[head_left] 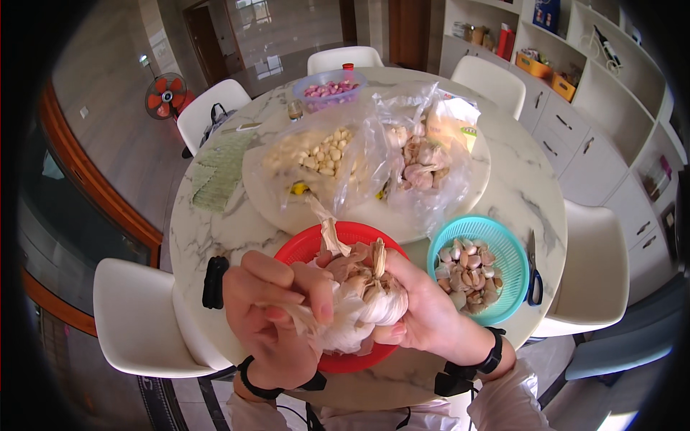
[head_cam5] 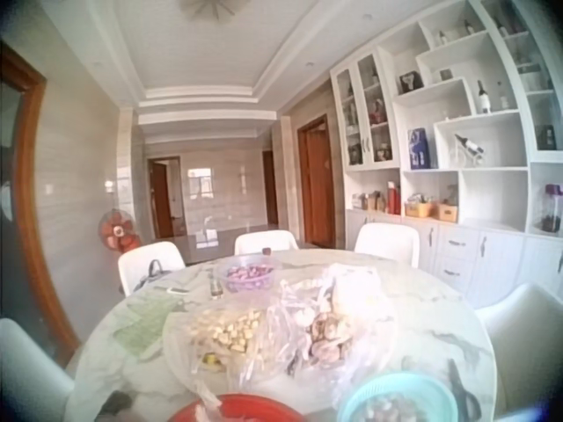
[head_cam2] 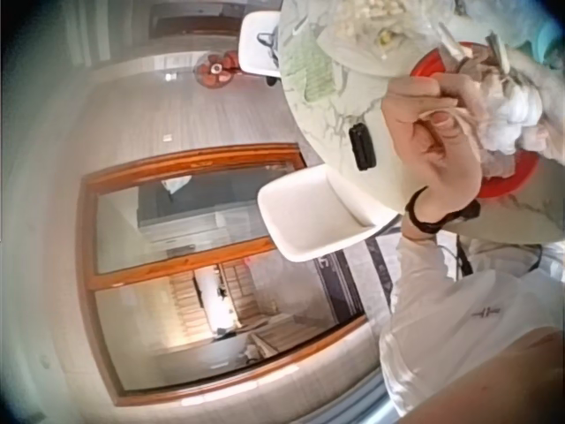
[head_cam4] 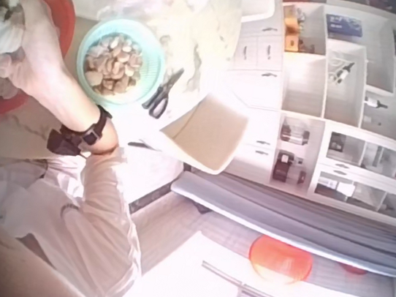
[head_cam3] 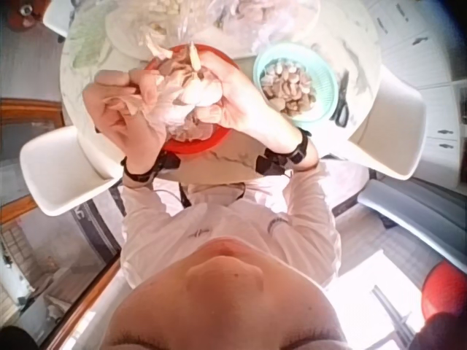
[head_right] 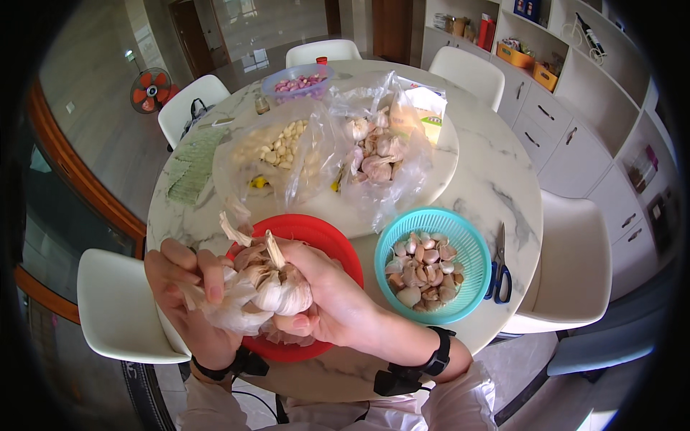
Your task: Peeling cloves of garlic from a bulb and placing them in a bowl.
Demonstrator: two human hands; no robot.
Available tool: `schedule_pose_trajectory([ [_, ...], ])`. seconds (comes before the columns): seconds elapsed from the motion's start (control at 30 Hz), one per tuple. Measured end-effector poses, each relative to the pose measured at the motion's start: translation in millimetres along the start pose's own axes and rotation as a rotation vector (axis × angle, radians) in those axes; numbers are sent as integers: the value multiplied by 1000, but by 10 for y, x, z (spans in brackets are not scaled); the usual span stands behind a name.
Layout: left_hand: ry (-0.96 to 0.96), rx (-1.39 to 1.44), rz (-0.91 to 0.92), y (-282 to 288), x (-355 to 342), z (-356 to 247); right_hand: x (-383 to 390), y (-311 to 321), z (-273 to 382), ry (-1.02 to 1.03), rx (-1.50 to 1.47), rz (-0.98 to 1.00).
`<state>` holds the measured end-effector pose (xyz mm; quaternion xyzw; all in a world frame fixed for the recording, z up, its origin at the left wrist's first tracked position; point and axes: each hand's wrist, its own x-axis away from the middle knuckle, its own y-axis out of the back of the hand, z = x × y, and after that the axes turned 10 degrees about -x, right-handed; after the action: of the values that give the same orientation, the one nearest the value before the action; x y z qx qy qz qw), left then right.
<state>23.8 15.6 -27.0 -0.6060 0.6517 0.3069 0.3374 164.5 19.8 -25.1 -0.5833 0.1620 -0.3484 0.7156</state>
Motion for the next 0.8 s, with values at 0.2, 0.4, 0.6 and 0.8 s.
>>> schedule_pose_trajectory([
  [0.2,281,347,-66,31,-39,18,-58,69,-19,65,-79,126],
  [0.4,639,723,-113,154,-121,-72,-102,164,14,69,32,285],
  [0.6,113,-574,-252,426,-212,-154,-71,101,146,129,383,113],
  [0.8,427,-889,391,439,-137,-9,44,2,218,343,674,24],
])
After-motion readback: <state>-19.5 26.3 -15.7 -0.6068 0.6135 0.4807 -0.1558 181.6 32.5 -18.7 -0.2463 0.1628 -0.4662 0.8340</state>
